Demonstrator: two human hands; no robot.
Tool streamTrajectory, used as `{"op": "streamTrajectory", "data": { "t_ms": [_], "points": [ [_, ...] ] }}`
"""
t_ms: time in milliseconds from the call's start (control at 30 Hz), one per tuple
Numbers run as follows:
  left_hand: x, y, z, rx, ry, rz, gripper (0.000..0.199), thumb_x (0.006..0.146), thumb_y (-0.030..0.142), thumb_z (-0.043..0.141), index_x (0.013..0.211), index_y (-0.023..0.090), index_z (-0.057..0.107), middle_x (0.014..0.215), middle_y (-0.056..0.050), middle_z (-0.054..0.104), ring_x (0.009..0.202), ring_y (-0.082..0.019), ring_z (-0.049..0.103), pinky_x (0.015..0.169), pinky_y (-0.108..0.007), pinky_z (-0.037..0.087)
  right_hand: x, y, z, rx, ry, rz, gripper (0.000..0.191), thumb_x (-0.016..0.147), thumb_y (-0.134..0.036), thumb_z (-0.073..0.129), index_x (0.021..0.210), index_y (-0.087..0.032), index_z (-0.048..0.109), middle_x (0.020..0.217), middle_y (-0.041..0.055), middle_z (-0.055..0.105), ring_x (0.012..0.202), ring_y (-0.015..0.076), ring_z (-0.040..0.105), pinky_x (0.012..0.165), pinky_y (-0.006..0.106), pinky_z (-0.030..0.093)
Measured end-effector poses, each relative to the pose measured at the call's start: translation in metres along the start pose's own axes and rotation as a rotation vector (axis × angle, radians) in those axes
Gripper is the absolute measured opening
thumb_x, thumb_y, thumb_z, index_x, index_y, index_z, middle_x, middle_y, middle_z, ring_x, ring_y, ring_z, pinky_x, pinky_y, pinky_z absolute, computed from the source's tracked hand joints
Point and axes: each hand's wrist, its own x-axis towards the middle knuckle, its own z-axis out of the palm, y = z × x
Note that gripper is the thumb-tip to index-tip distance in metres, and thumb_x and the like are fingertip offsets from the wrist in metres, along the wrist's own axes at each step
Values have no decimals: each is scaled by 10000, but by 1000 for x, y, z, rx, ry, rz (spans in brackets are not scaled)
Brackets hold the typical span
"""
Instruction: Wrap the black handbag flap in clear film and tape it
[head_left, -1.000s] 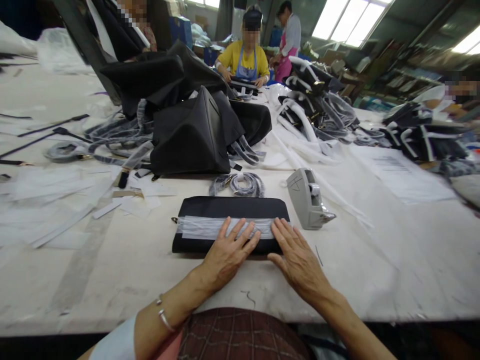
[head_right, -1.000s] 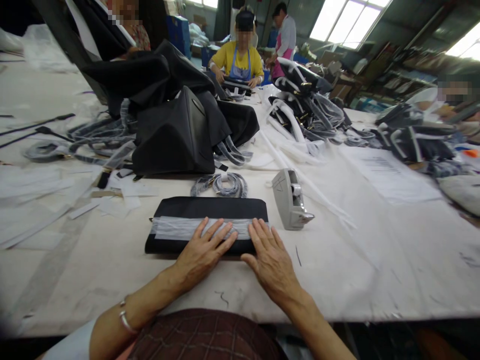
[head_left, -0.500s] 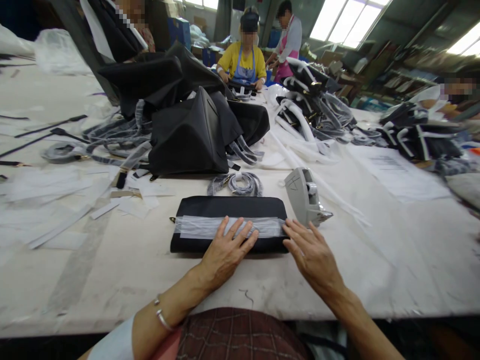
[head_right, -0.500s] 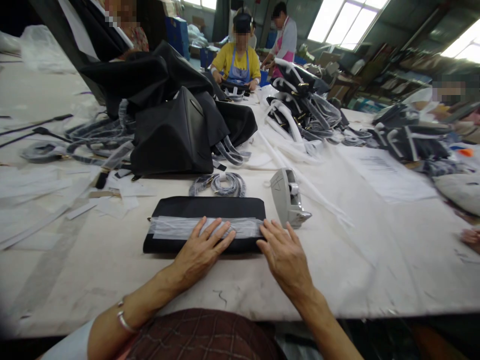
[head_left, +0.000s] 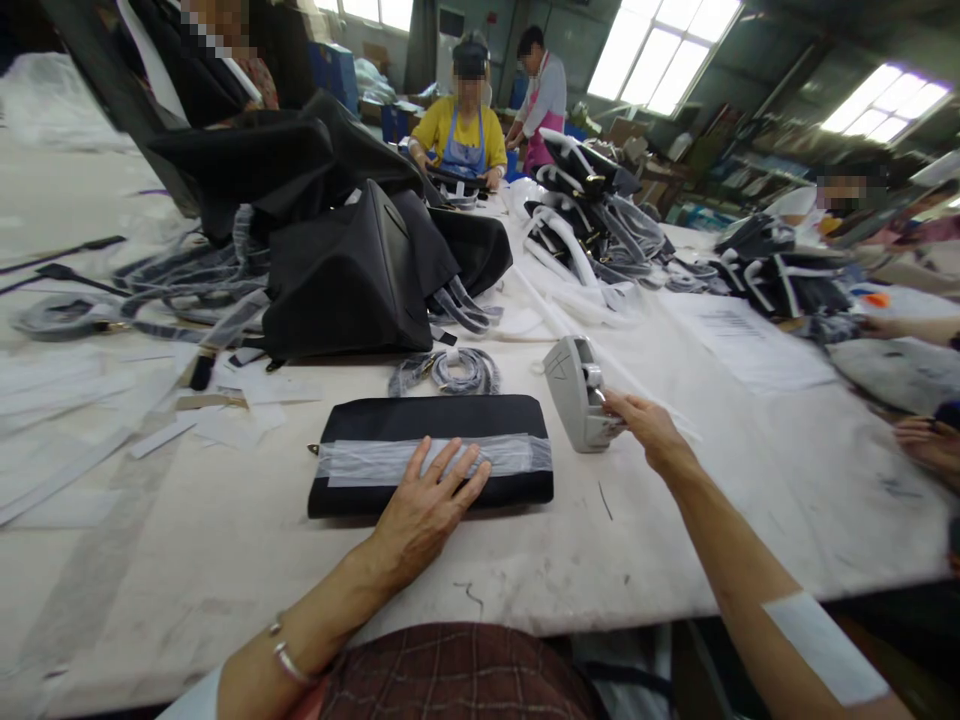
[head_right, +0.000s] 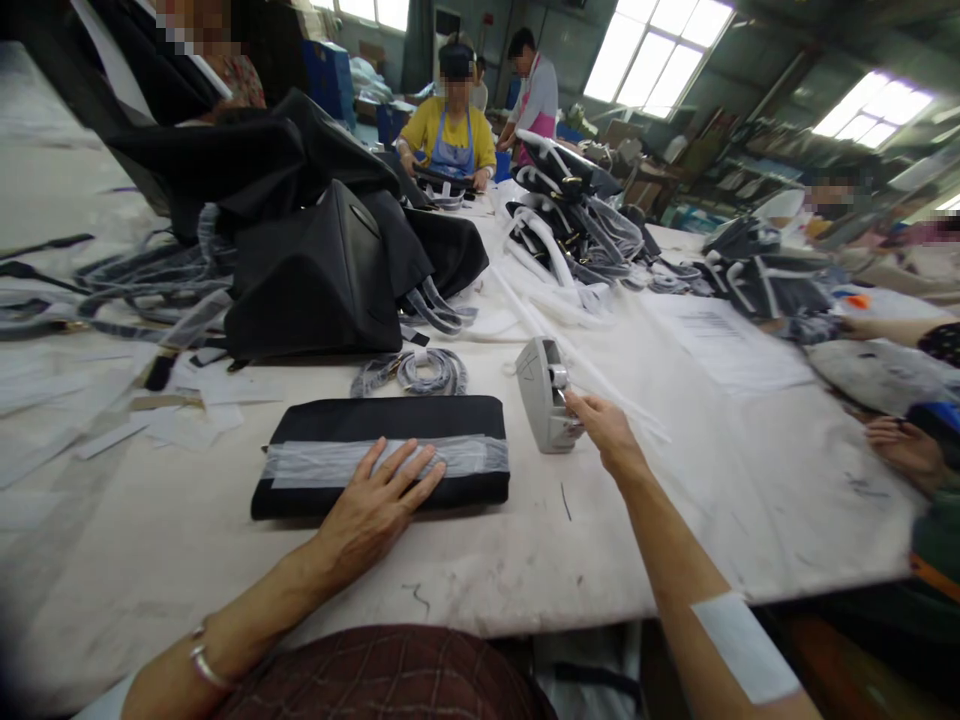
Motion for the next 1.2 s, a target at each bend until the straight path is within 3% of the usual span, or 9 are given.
{"op": "streamTrajectory", "data": {
  "t_ms": [167,333,433,567,733,933,1000,1067,1200],
  "points": [
    [0,0,1,-8,-7,-1,491,944,225,471,1430,258,410,1489,-42,403,1372,-291,335,1149,-565,259,-3,-13,8,132,50,-13,364,554,-480,755,628,-134,668,604,45,653,542,137,521,551,282,414],
    [0,0,0,-8,-8,-3,489,946,220,467,1431,259,409,1494,-40,397,1375,-295,329,1146,-563,262,-30,-21,-5,222,210,-52,276,568,-413,747,621,-166,636,538,-5,579,553,125,496,592,277,427],
    [0,1,0,-3,3,-1,476,955,223,464,1427,261,414,1491,-39,401,1375,-291,331,1148,-558,259,-49,-8,-17,303,256,-29,258,568,-385,770,633,-175,636,546,-18,559,552,120,492,571,265,425],
    [-1,1,1,0,-5,1,481,962,230,459,1438,262,394,1500,-34,388,1379,-294,321,1145,-567,255,-60,26,-17,284,169,102,293,531,-414,761,576,-174,600,532,-15,536,519,118,470,522,268,410],
    [-2,1,5,9,-3,1,494,961,230,467,1445,271,380,1510,-34,369,1388,-295,307,1147,-570,249,-51,47,-15,151,113,164,337,508,-465,755,575,-165,616,540,6,572,520,135,504,530,277,407],
    [-3,1,8,11,21,8,474,974,231,432,1445,257,382,1501,-43,382,1385,-300,309,1145,-580,242,-54,60,-33,-122,107,199,232,506,-390,748,526,-179,654,470,21,574,492,160,477,487,286,318],
    [-4,1,8,7,22,9,467,981,235,420,1446,256,379,1500,-42,383,1385,-301,309,1145,-585,242,-64,56,-36,-140,50,190,275,547,-441,736,541,-178,656,488,20,575,512,163,483,515,293,345],
    [-4,1,9,3,21,3,463,986,240,415,1447,259,376,1502,-44,380,1385,-303,310,1145,-591,242,-75,38,-32,-125,-88,114,331,623,-503,710,594,-177,661,554,17,594,568,160,502,579,294,389],
    [-4,2,9,-1,19,-5,464,982,236,431,1443,263,385,1501,-56,380,1381,-303,321,1147,-594,245,-91,-26,-2,-160,-459,-59,346,747,-506,665,642,-177,643,624,12,616,630,148,522,635,274,398]
  ]
}}
